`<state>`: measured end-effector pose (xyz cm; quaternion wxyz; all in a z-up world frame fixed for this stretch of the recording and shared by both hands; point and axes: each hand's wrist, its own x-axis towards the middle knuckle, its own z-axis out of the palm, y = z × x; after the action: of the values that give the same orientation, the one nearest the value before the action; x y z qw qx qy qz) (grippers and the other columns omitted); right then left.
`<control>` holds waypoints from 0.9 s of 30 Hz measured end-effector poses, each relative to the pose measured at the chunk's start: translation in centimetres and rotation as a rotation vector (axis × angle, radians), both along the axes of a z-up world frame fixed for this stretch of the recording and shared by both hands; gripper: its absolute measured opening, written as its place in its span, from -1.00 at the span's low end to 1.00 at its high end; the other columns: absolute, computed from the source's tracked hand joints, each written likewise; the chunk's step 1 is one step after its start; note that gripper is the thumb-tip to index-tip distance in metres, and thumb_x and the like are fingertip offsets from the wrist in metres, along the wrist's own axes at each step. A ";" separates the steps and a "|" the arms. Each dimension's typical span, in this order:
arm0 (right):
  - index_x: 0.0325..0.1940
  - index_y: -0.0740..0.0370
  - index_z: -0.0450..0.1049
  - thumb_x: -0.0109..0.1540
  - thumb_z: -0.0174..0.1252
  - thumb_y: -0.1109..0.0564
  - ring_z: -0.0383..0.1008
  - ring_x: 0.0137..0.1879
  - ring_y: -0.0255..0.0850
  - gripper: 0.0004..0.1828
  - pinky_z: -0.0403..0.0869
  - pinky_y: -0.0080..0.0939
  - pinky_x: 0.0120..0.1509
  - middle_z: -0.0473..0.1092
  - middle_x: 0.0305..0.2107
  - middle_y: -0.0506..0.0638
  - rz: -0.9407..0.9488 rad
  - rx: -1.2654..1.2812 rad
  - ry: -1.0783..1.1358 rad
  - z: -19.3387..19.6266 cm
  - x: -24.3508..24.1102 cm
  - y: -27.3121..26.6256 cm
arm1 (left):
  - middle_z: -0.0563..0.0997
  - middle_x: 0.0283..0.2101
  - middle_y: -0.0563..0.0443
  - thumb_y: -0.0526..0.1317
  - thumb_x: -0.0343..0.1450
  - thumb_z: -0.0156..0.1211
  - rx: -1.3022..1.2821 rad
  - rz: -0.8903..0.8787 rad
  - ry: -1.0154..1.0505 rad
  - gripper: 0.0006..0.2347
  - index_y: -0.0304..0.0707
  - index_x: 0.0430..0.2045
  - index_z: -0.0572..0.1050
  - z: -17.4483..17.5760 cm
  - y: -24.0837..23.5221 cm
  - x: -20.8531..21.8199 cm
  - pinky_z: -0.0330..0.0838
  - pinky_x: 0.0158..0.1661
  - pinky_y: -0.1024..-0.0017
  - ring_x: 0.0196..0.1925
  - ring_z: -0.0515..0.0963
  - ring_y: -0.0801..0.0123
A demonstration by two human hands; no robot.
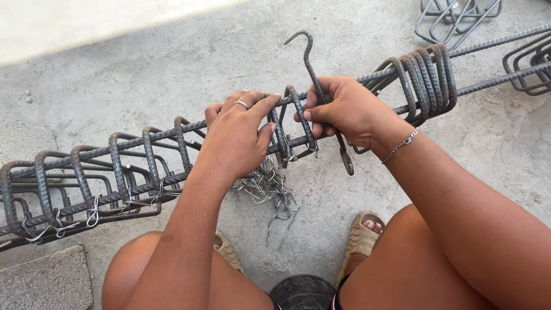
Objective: Tying rebar intersections together using wire and a manual twisting tool
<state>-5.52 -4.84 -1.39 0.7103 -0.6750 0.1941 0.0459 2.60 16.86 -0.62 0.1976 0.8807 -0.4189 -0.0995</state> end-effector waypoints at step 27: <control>0.24 0.17 0.40 0.12 0.22 0.36 0.38 -0.74 -0.26 -0.42 0.27 -0.41 -0.74 0.50 -0.53 0.15 0.023 -0.198 0.062 2.2 0.1 1.3 | 0.51 0.07 -0.10 -0.18 0.36 0.24 0.061 -0.015 -0.010 -0.52 0.01 0.24 0.36 1.0 -0.1 -0.5 0.18 0.17 0.00 0.34 0.33 -0.01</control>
<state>-5.38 -3.53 0.78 0.6331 -0.7425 0.2115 0.0555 2.15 16.76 0.40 0.1678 0.8837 -0.4230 -0.1094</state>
